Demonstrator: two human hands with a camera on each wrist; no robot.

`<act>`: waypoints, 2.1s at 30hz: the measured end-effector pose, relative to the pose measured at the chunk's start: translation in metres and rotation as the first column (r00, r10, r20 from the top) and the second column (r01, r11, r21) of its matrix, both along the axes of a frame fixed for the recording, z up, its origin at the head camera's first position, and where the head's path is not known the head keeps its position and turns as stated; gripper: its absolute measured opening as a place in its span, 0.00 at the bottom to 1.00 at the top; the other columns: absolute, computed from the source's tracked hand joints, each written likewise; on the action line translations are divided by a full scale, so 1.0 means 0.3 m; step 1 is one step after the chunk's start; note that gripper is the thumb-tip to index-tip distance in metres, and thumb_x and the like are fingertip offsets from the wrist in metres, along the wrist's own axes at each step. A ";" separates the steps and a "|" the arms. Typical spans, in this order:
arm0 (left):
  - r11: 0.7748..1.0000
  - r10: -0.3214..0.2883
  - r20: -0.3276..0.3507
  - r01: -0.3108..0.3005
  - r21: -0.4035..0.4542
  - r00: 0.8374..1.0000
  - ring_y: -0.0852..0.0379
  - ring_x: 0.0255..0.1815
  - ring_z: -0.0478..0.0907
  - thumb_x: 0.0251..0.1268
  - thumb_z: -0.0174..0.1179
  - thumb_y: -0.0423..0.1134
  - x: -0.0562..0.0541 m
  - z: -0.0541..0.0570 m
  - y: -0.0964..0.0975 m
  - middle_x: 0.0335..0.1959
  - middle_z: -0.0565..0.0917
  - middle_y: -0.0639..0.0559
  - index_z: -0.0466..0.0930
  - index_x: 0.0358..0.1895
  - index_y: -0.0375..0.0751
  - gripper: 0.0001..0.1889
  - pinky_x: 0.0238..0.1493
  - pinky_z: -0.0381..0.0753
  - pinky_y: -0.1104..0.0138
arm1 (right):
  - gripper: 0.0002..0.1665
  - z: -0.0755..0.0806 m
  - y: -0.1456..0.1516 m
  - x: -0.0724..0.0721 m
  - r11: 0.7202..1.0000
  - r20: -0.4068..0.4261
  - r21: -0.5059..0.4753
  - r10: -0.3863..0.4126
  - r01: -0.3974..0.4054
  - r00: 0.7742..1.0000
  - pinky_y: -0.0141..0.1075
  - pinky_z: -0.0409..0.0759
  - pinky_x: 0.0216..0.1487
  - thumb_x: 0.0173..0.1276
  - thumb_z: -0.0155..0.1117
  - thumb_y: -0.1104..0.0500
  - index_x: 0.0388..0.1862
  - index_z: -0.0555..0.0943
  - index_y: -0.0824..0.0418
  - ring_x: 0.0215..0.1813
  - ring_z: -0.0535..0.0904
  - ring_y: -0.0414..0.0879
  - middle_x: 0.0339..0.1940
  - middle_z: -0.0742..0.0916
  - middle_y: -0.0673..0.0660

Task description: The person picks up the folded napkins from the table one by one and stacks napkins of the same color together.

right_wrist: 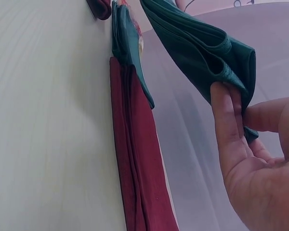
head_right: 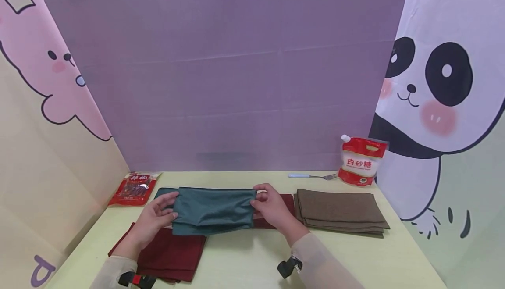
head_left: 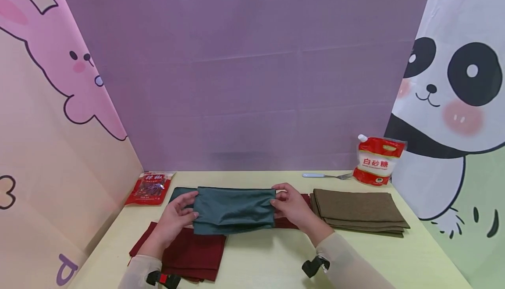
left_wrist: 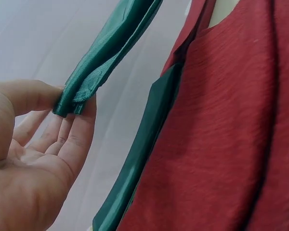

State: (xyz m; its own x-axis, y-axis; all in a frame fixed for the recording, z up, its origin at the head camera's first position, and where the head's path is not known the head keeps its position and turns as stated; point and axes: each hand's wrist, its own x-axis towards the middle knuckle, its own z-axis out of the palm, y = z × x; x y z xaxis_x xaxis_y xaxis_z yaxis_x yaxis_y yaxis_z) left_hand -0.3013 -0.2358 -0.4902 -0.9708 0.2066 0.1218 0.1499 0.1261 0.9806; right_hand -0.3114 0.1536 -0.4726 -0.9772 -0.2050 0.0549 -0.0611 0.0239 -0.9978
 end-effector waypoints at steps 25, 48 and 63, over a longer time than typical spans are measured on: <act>0.976 0.215 -0.043 -0.216 -0.028 0.976 0.41 0.67 0.75 0.75 0.64 0.31 -0.090 -0.009 -0.049 0.70 0.77 0.38 0.76 0.72 0.40 0.25 0.55 0.78 0.77 | 0.25 -0.014 -0.131 -0.079 1.000 -0.001 -0.011 -0.011 0.011 1.000 0.60 0.86 0.51 0.75 0.61 0.74 0.68 0.69 0.66 0.36 0.86 0.49 0.47 0.84 0.68; 0.953 0.285 0.017 -0.285 0.102 0.958 0.43 0.78 0.61 0.77 0.57 0.30 -0.153 -0.002 -0.036 0.78 0.69 0.42 0.76 0.73 0.40 0.24 0.77 0.61 0.48 | 0.25 -0.043 -0.200 -0.146 0.998 0.005 -0.047 -0.041 0.042 0.999 0.59 0.86 0.50 0.76 0.59 0.74 0.68 0.68 0.67 0.35 0.85 0.49 0.44 0.81 0.67; 0.974 0.222 0.020 -0.223 0.047 0.975 0.43 0.79 0.61 0.79 0.56 0.28 -0.150 -0.011 -0.071 0.79 0.67 0.42 0.72 0.77 0.43 0.26 0.77 0.65 0.50 | 0.27 -0.046 -0.222 -0.157 0.999 0.023 -0.037 -0.028 0.028 0.999 0.52 0.89 0.45 0.75 0.60 0.74 0.70 0.68 0.68 0.35 0.86 0.49 0.46 0.81 0.67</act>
State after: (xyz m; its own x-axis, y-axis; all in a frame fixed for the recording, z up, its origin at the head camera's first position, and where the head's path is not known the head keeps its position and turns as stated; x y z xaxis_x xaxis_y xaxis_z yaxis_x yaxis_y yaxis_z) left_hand -0.3464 -0.2571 -0.4936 -0.9934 -0.0209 0.1124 0.1095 0.1070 0.9882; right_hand -0.3585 0.0870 -0.4865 -0.9836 -0.1758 0.0399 -0.0384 -0.0122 -0.9992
